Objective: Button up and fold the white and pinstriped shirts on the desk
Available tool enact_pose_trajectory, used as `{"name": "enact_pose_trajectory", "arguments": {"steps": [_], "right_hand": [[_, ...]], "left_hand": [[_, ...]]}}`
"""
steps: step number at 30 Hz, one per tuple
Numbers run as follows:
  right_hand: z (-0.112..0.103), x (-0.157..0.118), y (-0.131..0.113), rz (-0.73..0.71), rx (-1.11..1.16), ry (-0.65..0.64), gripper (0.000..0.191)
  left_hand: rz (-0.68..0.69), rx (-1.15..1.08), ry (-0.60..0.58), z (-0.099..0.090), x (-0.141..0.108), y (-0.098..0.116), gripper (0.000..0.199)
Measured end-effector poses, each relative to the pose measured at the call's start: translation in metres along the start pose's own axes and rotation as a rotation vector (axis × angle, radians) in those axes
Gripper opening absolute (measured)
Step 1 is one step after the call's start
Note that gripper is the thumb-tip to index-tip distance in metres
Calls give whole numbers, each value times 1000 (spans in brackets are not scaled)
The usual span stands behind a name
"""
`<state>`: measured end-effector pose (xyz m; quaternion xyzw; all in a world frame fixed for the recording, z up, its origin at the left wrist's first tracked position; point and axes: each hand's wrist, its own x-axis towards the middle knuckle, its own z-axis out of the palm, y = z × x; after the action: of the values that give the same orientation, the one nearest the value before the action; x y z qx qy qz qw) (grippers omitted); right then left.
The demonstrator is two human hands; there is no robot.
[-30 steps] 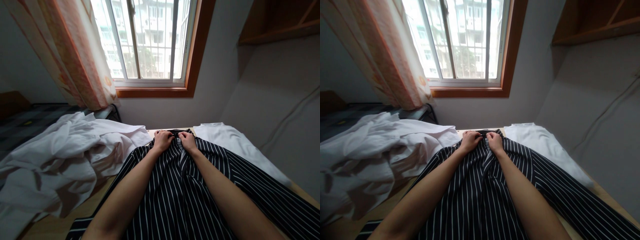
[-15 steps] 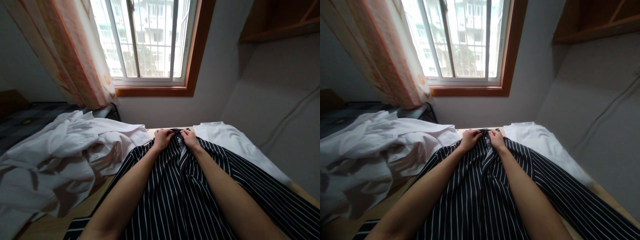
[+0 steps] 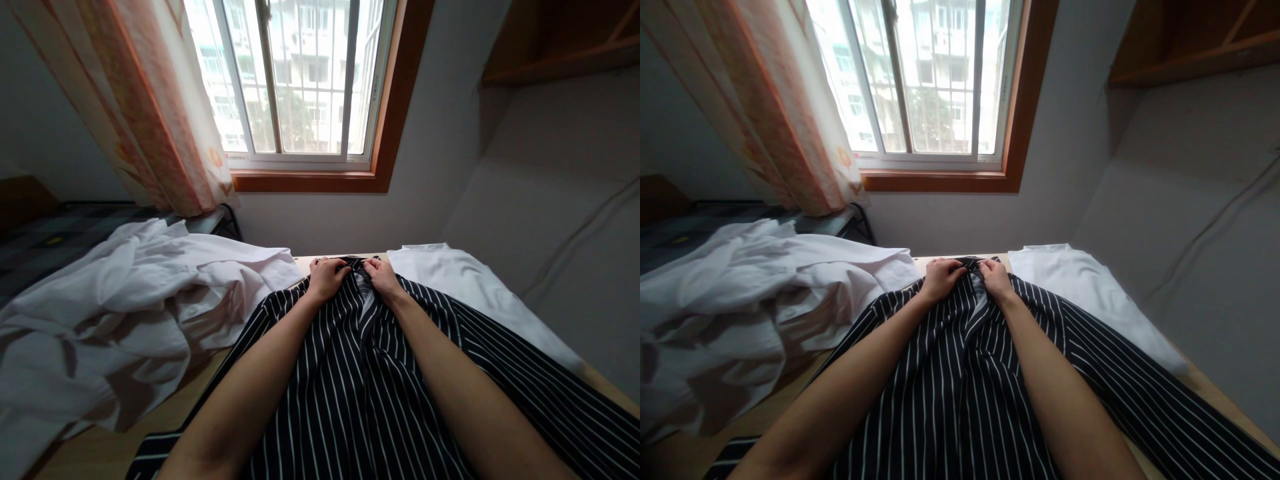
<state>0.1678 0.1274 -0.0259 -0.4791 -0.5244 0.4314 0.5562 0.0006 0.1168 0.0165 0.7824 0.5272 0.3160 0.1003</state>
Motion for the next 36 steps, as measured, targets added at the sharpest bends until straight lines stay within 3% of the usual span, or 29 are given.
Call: {"name": "enact_pose_trajectory", "arguments": {"steps": [9,22,30,36], "right_hand": [[1,-3,-5,8,-20,-76,40],[1,-2,-9,-10,-57,-70,19],[0,-6,-6,-117,-155,-52,24],[3,-9,-9,-170,-225,-14,24]], "left_hand": [[75,26,42,7,-1,-6,16],[208,190,104,1,-7,-3,16],[291,220,67,-4,-7,-3,17],[333,217,113,-4,-6,-7,18]]}}
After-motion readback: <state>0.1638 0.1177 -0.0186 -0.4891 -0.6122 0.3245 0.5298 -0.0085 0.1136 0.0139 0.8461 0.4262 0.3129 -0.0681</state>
